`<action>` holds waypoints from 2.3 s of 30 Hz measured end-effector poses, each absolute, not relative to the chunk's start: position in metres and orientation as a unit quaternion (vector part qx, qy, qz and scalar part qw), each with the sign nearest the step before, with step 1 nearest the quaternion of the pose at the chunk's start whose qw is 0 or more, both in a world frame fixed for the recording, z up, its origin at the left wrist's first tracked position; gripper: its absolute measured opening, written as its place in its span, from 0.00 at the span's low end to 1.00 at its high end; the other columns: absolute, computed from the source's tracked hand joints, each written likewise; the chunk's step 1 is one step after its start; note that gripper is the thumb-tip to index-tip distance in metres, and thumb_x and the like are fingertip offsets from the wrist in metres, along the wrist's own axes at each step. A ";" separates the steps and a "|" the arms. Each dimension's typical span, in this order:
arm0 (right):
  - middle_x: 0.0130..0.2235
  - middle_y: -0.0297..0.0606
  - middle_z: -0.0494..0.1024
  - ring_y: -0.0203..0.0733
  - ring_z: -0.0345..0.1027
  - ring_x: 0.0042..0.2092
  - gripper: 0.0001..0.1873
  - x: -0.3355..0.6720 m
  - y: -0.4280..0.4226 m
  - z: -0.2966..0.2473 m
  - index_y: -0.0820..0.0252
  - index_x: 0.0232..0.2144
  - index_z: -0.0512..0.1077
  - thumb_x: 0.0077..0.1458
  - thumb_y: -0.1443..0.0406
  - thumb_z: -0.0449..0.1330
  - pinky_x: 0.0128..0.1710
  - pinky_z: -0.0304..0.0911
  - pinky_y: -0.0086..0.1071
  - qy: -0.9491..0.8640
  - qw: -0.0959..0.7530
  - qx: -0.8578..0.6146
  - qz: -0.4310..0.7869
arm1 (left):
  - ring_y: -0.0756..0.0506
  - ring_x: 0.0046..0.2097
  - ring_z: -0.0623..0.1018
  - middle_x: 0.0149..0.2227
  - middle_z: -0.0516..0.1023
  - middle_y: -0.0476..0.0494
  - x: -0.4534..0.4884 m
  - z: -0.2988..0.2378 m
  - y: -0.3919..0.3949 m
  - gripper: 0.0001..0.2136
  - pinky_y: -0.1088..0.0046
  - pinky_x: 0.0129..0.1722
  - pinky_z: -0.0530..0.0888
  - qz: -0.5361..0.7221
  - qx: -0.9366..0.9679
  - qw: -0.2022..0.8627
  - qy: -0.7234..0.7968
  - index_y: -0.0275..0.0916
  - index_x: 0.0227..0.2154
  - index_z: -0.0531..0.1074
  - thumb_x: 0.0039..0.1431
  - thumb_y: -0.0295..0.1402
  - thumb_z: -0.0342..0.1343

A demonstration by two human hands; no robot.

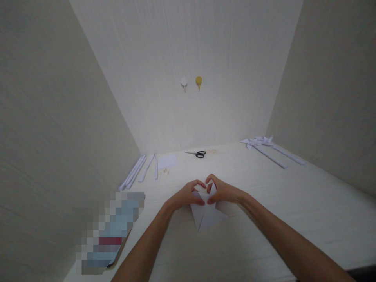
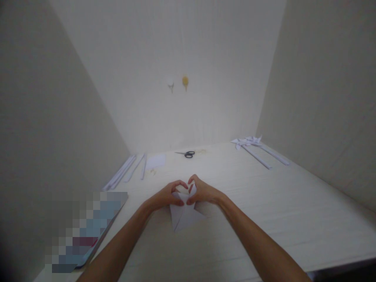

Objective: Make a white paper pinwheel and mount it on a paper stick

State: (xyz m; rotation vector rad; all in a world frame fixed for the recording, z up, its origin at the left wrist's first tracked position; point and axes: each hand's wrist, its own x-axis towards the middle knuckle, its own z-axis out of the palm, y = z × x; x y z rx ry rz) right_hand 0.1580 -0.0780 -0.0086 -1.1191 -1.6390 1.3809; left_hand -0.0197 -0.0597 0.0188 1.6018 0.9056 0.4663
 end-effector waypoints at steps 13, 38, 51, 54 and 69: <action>0.21 0.23 0.69 0.31 0.63 0.21 0.25 0.154 -0.072 -0.012 0.57 0.32 0.58 0.29 0.67 0.66 0.21 0.56 0.25 -0.476 0.453 -0.390 0.645 | 0.49 0.24 0.72 0.23 0.72 0.51 -0.022 0.011 -0.050 0.20 0.77 0.23 0.65 0.298 0.607 0.615 0.405 0.36 0.31 0.66 0.28 0.22 0.60; 0.23 0.34 0.73 0.33 0.65 0.23 0.12 0.151 -0.074 -0.017 0.59 0.26 0.74 0.46 0.67 0.51 0.25 0.62 0.29 -0.640 0.546 -0.379 0.386 | 0.52 0.20 0.69 0.19 0.71 0.53 -0.012 -0.003 -0.048 0.17 0.77 0.21 0.64 0.569 0.455 0.534 0.430 0.35 0.28 0.64 0.31 0.29 0.61; 0.18 0.34 0.73 0.33 0.65 0.19 0.08 0.152 -0.064 -0.020 0.63 0.23 0.73 0.38 0.63 0.61 0.20 0.59 0.26 -0.591 0.509 -0.413 0.470 | 0.53 0.19 0.68 0.18 0.71 0.54 -0.009 -0.004 -0.048 0.15 0.78 0.20 0.64 0.571 0.457 0.519 0.443 0.35 0.26 0.65 0.30 0.29 0.61; 0.16 0.33 0.72 0.32 0.63 0.18 0.08 0.151 -0.065 -0.019 0.63 0.20 0.72 0.38 0.62 0.61 0.18 0.57 0.25 -0.582 0.517 -0.413 0.473 | 0.53 0.19 0.68 0.18 0.71 0.53 -0.009 -0.003 -0.049 0.15 0.78 0.20 0.64 0.557 0.470 0.521 0.444 0.35 0.26 0.65 0.30 0.29 0.61; 0.15 0.31 0.70 0.32 0.62 0.19 0.10 0.138 -0.073 -0.012 0.64 0.17 0.70 0.35 0.61 0.62 0.21 0.57 0.27 -0.495 0.540 -0.486 0.476 | 0.51 0.18 0.70 0.19 0.73 0.52 -0.005 -0.002 -0.055 0.16 0.78 0.19 0.65 0.516 0.511 0.541 0.424 0.36 0.27 0.64 0.31 0.30 0.61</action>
